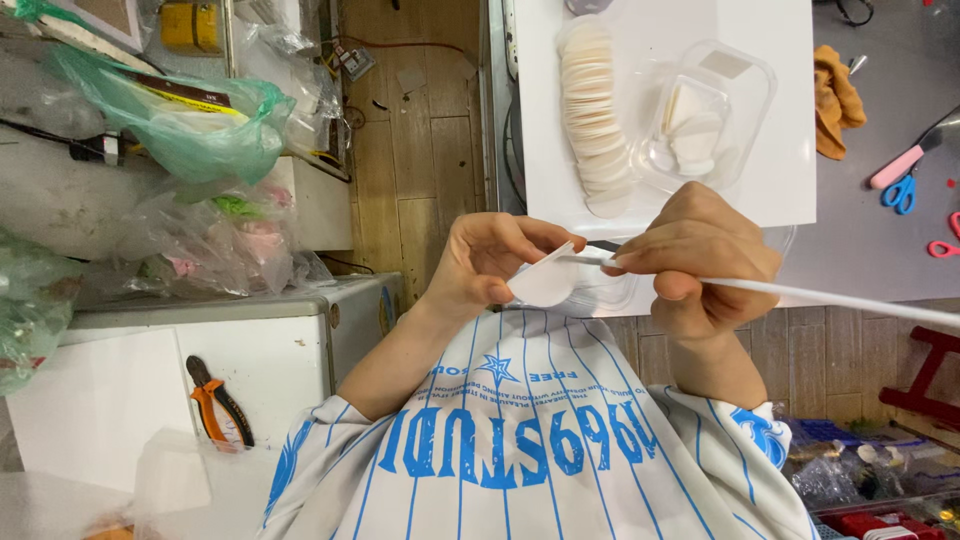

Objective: The person repeatedly picks up small white circular discs from a tray, uses a thin white stick to press and shape the edges, and places the discs into a clear plastic container. The process is repeated for multiple discs throughout the clip.

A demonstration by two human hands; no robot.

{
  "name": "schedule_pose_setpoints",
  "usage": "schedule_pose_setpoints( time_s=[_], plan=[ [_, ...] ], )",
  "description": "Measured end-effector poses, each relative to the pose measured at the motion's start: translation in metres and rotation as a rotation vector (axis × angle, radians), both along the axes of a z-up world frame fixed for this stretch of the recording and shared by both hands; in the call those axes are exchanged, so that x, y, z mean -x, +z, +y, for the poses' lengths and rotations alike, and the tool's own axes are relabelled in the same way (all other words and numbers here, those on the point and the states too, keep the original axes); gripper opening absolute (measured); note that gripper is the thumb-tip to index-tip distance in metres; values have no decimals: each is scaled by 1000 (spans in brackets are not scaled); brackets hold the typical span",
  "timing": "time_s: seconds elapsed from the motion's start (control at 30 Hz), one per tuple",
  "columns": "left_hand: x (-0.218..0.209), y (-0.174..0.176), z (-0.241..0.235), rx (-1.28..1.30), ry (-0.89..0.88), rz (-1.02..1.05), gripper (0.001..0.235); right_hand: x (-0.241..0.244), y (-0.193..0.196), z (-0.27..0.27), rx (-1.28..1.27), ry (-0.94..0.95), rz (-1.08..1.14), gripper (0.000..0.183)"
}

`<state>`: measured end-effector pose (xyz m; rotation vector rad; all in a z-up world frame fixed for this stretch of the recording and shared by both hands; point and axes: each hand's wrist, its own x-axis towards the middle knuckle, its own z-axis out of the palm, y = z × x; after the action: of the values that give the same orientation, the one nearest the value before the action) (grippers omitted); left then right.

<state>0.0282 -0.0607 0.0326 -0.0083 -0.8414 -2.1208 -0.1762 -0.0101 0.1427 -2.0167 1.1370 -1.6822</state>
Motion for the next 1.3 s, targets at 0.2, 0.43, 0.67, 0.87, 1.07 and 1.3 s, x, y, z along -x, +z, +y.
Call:
schedule_pose_setpoints(
  time_s=[0.2, 0.43, 0.67, 0.87, 1.07, 1.3],
  plan=[
    [-1, -5, 9, -85, 60, -143, 41, 6, 10, 0, 290, -63, 505, 39],
    [-13, -32, 3, -50, 152, -251, 51, 88, -22, 27, 198, -495, 325, 25],
    [-39, -58, -3, -137, 202, -252, 54, 158, -96, 11, -555, -630, 336, 28],
    [-46, -68, 3, -97, 227, -270, 54, 138, -123, -4, -667, -807, 313, 20],
    [-52, -68, 9, -98, 271, -253, 53, 125, -113, -1, -657, -776, 260, 19],
    [-50, -68, 6, -90, 255, -308, 53, 107, -104, 16, -538, -709, 336, 48]
  ],
)
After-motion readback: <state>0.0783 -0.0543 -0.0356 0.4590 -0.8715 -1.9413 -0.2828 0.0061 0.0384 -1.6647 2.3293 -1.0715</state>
